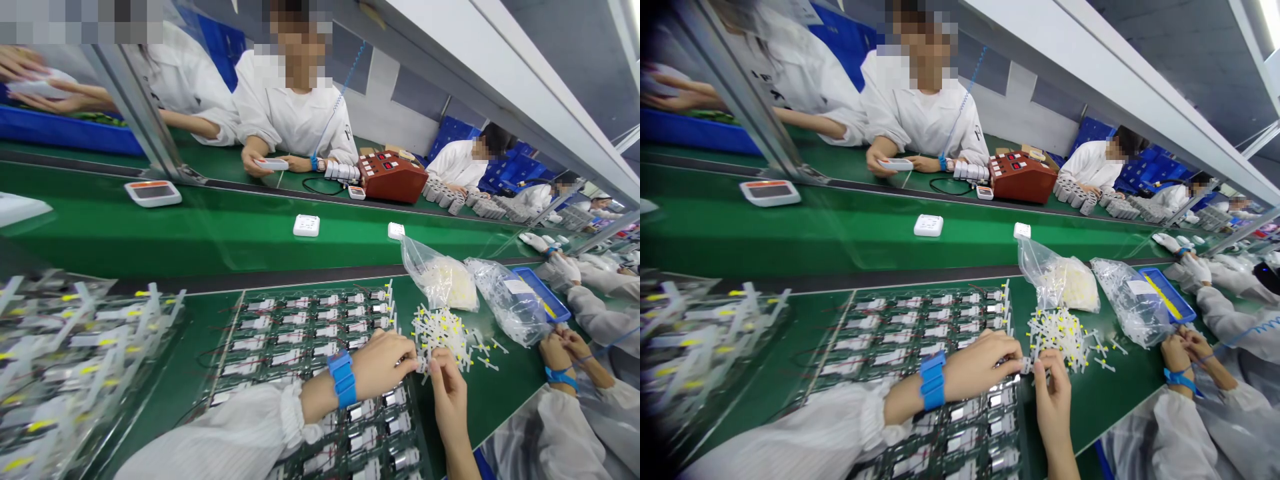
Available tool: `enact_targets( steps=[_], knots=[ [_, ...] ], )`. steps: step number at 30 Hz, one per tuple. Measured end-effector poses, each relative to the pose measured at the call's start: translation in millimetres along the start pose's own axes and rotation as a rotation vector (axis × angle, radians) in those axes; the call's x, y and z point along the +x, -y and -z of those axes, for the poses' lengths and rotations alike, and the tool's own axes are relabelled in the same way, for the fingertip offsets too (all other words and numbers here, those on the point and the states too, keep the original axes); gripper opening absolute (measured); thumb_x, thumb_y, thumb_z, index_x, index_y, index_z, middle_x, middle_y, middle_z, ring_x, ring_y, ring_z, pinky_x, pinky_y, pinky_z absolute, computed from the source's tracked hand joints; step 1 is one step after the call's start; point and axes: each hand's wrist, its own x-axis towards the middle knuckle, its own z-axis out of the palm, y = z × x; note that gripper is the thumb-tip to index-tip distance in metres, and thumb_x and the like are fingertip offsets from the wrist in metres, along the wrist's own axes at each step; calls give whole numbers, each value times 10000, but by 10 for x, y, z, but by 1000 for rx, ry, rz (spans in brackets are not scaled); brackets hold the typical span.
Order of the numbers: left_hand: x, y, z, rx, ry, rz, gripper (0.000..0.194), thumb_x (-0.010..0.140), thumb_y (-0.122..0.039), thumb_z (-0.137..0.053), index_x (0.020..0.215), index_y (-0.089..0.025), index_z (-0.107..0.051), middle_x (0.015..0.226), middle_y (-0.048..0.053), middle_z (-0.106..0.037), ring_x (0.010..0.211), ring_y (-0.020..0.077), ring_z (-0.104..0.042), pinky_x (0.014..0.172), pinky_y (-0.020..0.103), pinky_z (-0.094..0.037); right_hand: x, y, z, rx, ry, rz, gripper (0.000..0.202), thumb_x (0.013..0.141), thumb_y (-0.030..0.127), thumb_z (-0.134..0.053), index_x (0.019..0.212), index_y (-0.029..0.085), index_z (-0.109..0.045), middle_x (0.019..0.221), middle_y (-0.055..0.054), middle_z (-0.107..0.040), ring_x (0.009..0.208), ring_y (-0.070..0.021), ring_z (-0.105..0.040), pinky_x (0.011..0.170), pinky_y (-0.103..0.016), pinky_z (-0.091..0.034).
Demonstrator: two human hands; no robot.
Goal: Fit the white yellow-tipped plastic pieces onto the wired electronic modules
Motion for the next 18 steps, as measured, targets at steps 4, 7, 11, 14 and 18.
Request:
enact_targets(
  steps=[4,7,11,14,18],
  knots=[
    [2,-24,32,9,45,22,203,944,-273,-509,850,-200,-673,915,14,-726,931,198,-620,849,334,-396,-3,10,-6,-42,15,62,197,966,243,-487,779,214,-540,837,-13,-508,792,-169,-505,729,-276,-401],
    [2,-48,55,8,72,38,218,947,-260,-493,859,-200,-684,921,24,-729,934,196,-629,849,327,-405,-3,14,-13,-68,27,102,194,966,221,-477,780,214,-534,817,-13,-499,780,-172,-502,715,-281,-403],
    [11,-59,57,12,67,69,221,945,-246,-491,865,-197,-691,918,29,-733,941,202,-633,846,329,-409,-3,9,-27,-91,17,117,171,961,205,-481,801,217,-541,830,-17,-499,798,-180,-508,723,-291,-405],
    [12,-50,43,20,62,55,213,941,-252,-506,854,-193,-692,908,27,-736,933,203,-633,846,331,-408,-5,7,-33,-95,18,118,163,957,194,-486,807,218,-545,841,-18,-508,811,-181,-512,739,-295,-406],
    [-2,-34,7,58,40,30,214,944,-262,-513,847,-189,-689,901,27,-734,929,209,-627,833,337,-402,-3,0,-28,-82,36,99,175,959,194,-485,791,219,-526,832,-12,-495,805,-178,-504,735,-293,-400]
  ],
)
